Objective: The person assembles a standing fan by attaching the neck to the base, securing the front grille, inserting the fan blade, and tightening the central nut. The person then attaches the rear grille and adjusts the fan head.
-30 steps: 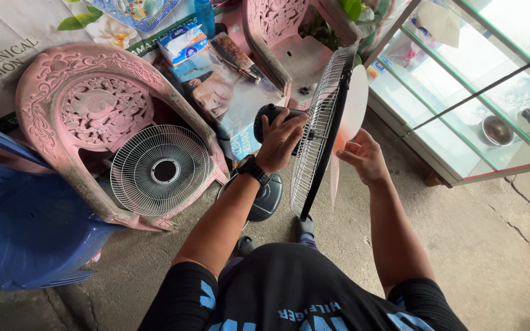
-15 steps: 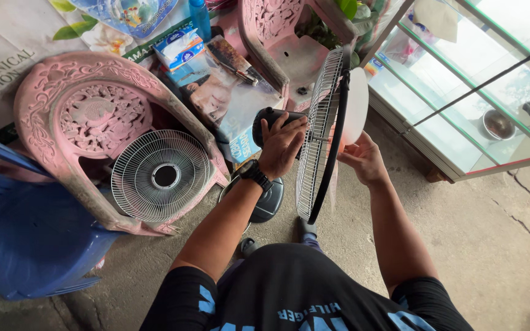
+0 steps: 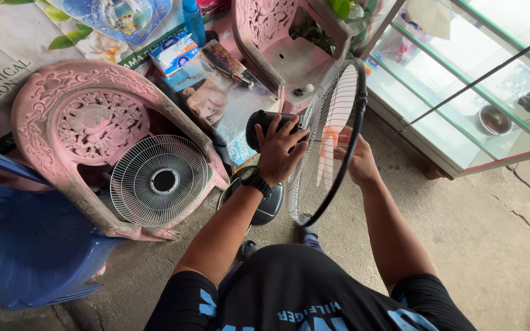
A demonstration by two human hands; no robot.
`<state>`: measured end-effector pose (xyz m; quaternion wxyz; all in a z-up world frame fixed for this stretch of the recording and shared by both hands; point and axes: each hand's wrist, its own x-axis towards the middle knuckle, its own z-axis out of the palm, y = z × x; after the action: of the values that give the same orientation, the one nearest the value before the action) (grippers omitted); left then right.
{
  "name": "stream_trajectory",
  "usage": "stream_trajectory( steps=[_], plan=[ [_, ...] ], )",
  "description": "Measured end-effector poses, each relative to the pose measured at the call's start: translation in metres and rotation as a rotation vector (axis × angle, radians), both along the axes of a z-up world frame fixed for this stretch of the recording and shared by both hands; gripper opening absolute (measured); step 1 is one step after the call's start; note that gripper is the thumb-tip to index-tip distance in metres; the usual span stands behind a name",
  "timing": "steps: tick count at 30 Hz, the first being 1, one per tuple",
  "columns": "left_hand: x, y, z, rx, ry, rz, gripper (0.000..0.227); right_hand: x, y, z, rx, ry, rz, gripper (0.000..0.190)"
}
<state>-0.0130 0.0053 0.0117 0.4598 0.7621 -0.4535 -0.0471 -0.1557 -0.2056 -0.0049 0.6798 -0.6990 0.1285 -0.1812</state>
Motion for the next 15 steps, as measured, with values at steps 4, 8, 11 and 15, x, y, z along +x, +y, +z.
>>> stream_trajectory(
  steps=[4, 8, 11, 15],
  plan=[
    [-0.005, 0.010, 0.000, -0.049, 0.065, 0.013, 0.080, 0.002, 0.004, -0.008, 0.017, 0.051, -0.055, 0.062],
    [-0.043, 0.029, 0.015, -0.307, 0.021, -0.016, 0.093, 0.005, 0.003, -0.010, 0.064, 0.059, -0.070, 0.059],
    [-0.090, 0.044, 0.035, -0.339, -0.165, 0.034, 0.115, 0.004, 0.004, -0.010, 0.089, 0.016, -0.077, 0.064],
    [-0.101, 0.040, 0.045, -0.267, -0.215, 0.057, 0.119, 0.007, 0.007, -0.006, 0.056, 0.020, -0.073, 0.062]
  ],
)
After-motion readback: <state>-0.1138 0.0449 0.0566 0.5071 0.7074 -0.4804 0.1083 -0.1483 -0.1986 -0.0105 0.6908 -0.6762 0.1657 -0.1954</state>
